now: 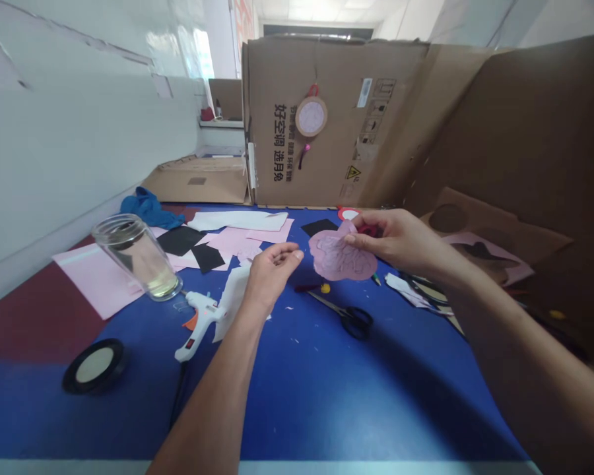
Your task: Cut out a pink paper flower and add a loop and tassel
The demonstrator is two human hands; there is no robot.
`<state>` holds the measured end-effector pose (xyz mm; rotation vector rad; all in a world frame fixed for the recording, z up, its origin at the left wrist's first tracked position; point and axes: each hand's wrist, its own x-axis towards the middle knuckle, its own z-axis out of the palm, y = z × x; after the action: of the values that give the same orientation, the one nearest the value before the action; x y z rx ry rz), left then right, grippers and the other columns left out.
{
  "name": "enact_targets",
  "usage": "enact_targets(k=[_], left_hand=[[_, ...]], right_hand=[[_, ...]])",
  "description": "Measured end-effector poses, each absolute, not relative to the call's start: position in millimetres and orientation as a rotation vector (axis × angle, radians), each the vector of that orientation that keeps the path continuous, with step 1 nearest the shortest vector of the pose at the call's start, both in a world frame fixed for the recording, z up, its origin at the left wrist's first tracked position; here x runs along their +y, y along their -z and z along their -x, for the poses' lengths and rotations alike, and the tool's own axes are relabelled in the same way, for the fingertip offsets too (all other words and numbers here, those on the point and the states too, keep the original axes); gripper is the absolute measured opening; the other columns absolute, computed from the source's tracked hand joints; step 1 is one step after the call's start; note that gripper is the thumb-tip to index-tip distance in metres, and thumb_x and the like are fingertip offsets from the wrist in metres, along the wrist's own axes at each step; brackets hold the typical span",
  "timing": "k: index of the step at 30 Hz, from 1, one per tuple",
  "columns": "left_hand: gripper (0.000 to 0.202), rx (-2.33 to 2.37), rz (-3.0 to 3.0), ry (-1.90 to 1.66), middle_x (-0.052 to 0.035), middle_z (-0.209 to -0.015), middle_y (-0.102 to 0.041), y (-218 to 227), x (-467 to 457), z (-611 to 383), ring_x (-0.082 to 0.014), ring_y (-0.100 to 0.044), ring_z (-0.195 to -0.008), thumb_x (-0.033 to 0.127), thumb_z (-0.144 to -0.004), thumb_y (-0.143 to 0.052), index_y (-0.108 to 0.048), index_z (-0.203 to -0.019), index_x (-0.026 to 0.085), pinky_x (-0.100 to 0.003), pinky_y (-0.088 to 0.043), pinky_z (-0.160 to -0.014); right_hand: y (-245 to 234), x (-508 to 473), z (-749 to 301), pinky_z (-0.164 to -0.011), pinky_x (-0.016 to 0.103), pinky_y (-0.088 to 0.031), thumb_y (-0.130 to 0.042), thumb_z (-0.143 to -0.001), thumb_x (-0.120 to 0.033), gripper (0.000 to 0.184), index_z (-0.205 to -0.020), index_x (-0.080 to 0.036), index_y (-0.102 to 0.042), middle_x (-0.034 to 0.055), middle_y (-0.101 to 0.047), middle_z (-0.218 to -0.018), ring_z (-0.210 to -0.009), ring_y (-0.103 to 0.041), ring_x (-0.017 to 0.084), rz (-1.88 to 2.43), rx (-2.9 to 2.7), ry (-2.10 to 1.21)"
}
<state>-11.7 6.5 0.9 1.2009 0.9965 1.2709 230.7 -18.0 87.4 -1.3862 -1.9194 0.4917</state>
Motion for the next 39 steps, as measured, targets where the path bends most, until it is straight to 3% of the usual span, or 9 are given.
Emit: enact_targets(k=[3,7,11,14,19,24,32,39], left_hand=[[0.035,0.775,-1.185,-1.243,-0.0092,-0.104,-0.084,-3.5,3.7,8.2,-0.023,-0.074,-0.096,0.037,-0.077,-0.092,-0.085,-0.108,0.022,-0.035,-0.056,-0.091],[0.032,0.731,-1.21,-1.178,-0.0053,-0.084,-0.081,0.5,1.8,5.6,-0.0207,-0.071,-0.081,0.045,-0.073,-0.095,-0.086,-0.09,0.019,-0.033,-0.056,-0.083],[0.028,0.828,-1.093,-1.236,-0.0029,-0.072,-0.075,4.2,4.0,5.2,-0.0167,-0.066,-0.069,0.042,-0.073,-0.093,-0.078,-0.071,0.019,-0.031,-0.055,-0.074],[0.025,0.848,-0.962,-1.282,-0.0057,-0.076,-0.077,4.2,6.1,5.2,-0.0177,-0.07,-0.072,0.038,-0.074,-0.092,-0.077,-0.072,0.018,-0.032,-0.056,-0.075],[0.027,0.844,-0.893,-1.312,-0.0091,-0.081,-0.081,7.2,8.1,3.1,-0.021,-0.075,-0.078,0.04,-0.074,-0.093,-0.079,-0.079,0.017,-0.035,-0.059,-0.079],[0.035,0.811,-0.918,-1.298,-0.0095,-0.084,-0.083,10.1,5.4,-2.9,-0.024,-0.078,-0.083,0.046,-0.07,-0.095,-0.079,-0.082,0.017,-0.038,-0.061,-0.083],[0.038,0.785,-0.957,-1.221,-0.0124,-0.09,-0.084,5.0,-1.6,-6.4,-0.0257,-0.079,-0.088,0.048,-0.073,-0.094,-0.082,-0.092,0.017,-0.038,-0.06,-0.085],[0.025,0.895,-1.021,-1.179,-0.0111,-0.083,-0.081,11.8,-3.2,-11.7,-0.02,-0.074,-0.075,0.038,-0.079,-0.09,-0.079,-0.077,0.016,-0.034,-0.06,-0.076]], right_hand=[[-94.1,-20.1,-219.7,-0.059,0.031,-0.039,-0.079,-0.083,-0.075,0.053,-0.079,-0.022,-0.078,0.0031,-0.068,-0.073,-0.065,-0.055,0.018,1.344,-1.974,-0.567],[-94.3,-20.8,-206.3,-0.059,0.03,-0.039,-0.082,-0.083,-0.068,0.046,-0.082,-0.022,-0.079,0.0016,-0.068,-0.072,-0.065,-0.056,0.017,1.313,-1.971,-0.579],[-72.1,-21.9,-206.1,-0.066,0.033,-0.048,-0.081,-0.089,-0.061,0.044,-0.112,-0.023,-0.081,0.0051,-0.077,-0.09,-0.077,-0.064,0.021,1.301,-1.698,-0.5],[-40.5,-25.0,-208.9,-0.074,0.036,-0.054,-0.077,-0.091,-0.063,0.051,-0.124,-0.024,-0.076,0.0088,-0.08,-0.106,-0.089,-0.07,0.024,1.289,-1.411,-0.617],[0.8,-30.4,-200.6,-0.076,0.035,-0.058,-0.084,-0.082,-0.067,0.049,-0.103,-0.023,-0.077,0.0089,-0.081,-0.103,-0.087,-0.072,0.022,1.254,-1.201,-0.93],[6.8,-32.1,-190.7,-0.07,0.032,-0.053,-0.088,-0.078,-0.057,0.039,-0.087,-0.022,-0.074,0.0037,-0.076,-0.082,-0.073,-0.064,0.018,1.199,-1.182,-0.92],[7.1,-32.8,-201.1,-0.066,0.031,-0.048,-0.085,-0.083,-0.053,0.035,-0.079,-0.022,-0.069,0.0015,-0.071,-0.073,-0.068,-0.059,0.016,1.214,-1.219,-0.828],[8.7,-33.3,-205.5,-0.067,0.031,-0.048,-0.084,-0.084,-0.052,0.034,-0.08,-0.022,-0.069,0.0018,-0.071,-0.076,-0.069,-0.06,0.017,1.197,-1.221,-0.84]])
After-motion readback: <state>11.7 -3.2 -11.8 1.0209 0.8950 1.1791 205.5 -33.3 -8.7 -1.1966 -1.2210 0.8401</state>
